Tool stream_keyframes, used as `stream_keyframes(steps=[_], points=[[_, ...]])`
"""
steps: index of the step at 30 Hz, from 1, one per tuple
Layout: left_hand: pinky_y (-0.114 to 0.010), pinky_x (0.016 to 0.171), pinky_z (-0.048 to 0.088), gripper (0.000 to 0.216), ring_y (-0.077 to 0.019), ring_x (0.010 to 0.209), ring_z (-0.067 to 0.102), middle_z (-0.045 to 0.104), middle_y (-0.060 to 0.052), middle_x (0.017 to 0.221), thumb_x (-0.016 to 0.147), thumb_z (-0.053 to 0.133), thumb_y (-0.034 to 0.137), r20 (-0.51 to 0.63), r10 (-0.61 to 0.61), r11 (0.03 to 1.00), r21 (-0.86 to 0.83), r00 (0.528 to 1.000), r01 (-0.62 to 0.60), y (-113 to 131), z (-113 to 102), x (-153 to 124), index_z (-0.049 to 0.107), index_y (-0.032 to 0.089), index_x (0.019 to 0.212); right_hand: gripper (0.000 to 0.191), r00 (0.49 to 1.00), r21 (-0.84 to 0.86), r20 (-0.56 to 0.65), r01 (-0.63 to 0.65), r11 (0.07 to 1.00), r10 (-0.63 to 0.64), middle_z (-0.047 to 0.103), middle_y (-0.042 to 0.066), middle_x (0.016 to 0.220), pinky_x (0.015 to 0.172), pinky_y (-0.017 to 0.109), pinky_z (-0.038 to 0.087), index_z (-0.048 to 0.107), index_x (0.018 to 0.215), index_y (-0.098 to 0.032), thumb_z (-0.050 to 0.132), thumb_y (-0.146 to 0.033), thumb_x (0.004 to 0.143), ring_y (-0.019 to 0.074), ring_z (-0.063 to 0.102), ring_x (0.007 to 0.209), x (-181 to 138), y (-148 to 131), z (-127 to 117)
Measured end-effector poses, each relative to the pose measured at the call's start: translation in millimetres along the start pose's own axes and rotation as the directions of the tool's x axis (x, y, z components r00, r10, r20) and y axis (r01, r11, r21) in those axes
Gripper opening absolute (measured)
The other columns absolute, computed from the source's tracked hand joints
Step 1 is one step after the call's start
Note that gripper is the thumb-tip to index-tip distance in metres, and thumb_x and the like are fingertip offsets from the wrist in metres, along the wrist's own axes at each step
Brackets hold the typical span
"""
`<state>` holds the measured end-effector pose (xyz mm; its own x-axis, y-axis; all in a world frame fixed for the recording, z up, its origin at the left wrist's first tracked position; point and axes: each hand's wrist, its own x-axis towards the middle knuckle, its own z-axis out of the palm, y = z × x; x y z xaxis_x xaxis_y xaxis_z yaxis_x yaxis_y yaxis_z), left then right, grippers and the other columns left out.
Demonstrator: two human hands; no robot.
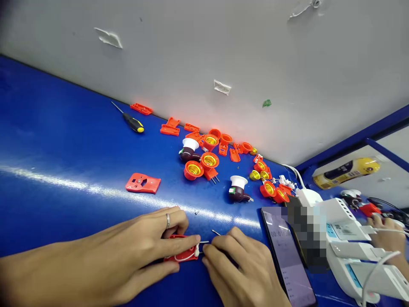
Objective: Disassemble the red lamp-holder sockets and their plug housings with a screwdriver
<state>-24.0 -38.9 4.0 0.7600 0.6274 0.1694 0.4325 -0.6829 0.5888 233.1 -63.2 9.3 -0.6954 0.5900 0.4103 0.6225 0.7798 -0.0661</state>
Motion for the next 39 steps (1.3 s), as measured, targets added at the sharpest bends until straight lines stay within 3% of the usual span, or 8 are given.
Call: stream_keyframes(steps=[9,17,22,25,30,34,39], points=[[-0.027,0.072,0.05,0.023,-0.0194,0.086,0.061,0.059,-0.004,0.101,0.093,0.063,0.016,-0.003,-0.001,1.0,-0.008,1.0,0.001,0,1,1,0.068,0.025,0.114,0.029,0.998,-0.101,0.009,0.07,0.992,-0.07,0.077,0.001,0.088,0.069,0.024,0.054,0.067,0.101,-0.02,0.039,-0.02,0.107,0.0136,0.075,0.078,11,-4,-9],[-0.028,0.073,0.051,0.019,-0.0203,0.089,0.061,0.06,-0.004,0.104,0.093,0.062,0.017,0.03,-0.009,0.999,0.052,1.0,0.007,1,-1,-1,0.067,0.024,0.111,0.035,0.962,-0.113,0.222,0.188,0.976,-0.16,0.066,0.001,0.072,0.048,0.027,0.049,0.064,0.092,-0.018,0.032,-0.016,0.106,0.0134,0.064,0.059,30,-6,-14],[-0.031,0.083,0.051,0.02,-0.0218,0.093,0.062,0.062,-0.006,0.105,0.096,0.056,0.017,-0.039,0.097,0.986,0.143,0.994,-0.091,2,3,-2,0.065,0.019,0.114,0.041,0.917,-0.215,0.345,0.284,0.935,-0.199,0.064,0.001,0.078,0.059,0.028,0.05,0.061,0.091,-0.018,0.024,-0.009,0.105,0.0154,0.064,0.068,32,-9,-16],[-0.031,0.088,0.051,0.021,-0.0219,0.095,0.063,0.064,-0.006,0.107,0.096,0.056,0.017,-0.065,0.117,0.979,0.177,0.991,-0.104,2,5,-2,0.065,0.017,0.115,0.044,0.907,-0.214,0.36,0.309,0.927,-0.219,0.063,0.001,0.078,0.058,0.027,0.049,0.06,0.089,-0.017,0.02,-0.011,0.106,0.0152,0.063,0.069,34,-10,-18],[-0.027,0.08,0.05,0.019,-0.019,0.087,0.063,0.065,-0.006,0.105,0.095,0.057,0.017,-0.083,0.126,0.978,0.177,0.988,-0.11,2,5,-1,0.065,0.017,0.112,0.042,0.892,-0.164,0.376,0.329,0.93,-0.25,0.058,0.0,0.074,0.053,0.029,0.046,0.06,0.083,-0.017,0.025,-0.01,0.105,0.0149,0.057,0.063,36,-7,-17],[-0.028,0.084,0.05,0.02,-0.0191,0.088,0.064,0.066,-0.008,0.108,0.096,0.056,0.016,-0.078,0.147,0.971,0.201,0.986,-0.129,1,7,-1,0.065,0.016,0.113,0.044,0.878,-0.099,0.419,0.299,0.949,-0.232,0.058,0.001,0.076,0.051,0.029,0.043,0.059,0.085,-0.018,0.02,-0.014,0.107,0.0152,0.056,0.064,35,-4,-15],[-0.027,0.083,0.05,0.019,-0.0183,0.09,0.064,0.066,-0.007,0.109,0.098,0.054,0.018,-0.094,0.153,0.974,0.185,0.984,-0.133,1,9,-2,0.065,0.016,0.113,0.042,0.879,-0.147,0.41,0.329,0.933,-0.245,0.059,0.002,0.077,0.052,0.03,0.043,0.059,0.083,-0.018,0.023,-0.015,0.106,0.0159,0.057,0.065,36,-7,-15]])
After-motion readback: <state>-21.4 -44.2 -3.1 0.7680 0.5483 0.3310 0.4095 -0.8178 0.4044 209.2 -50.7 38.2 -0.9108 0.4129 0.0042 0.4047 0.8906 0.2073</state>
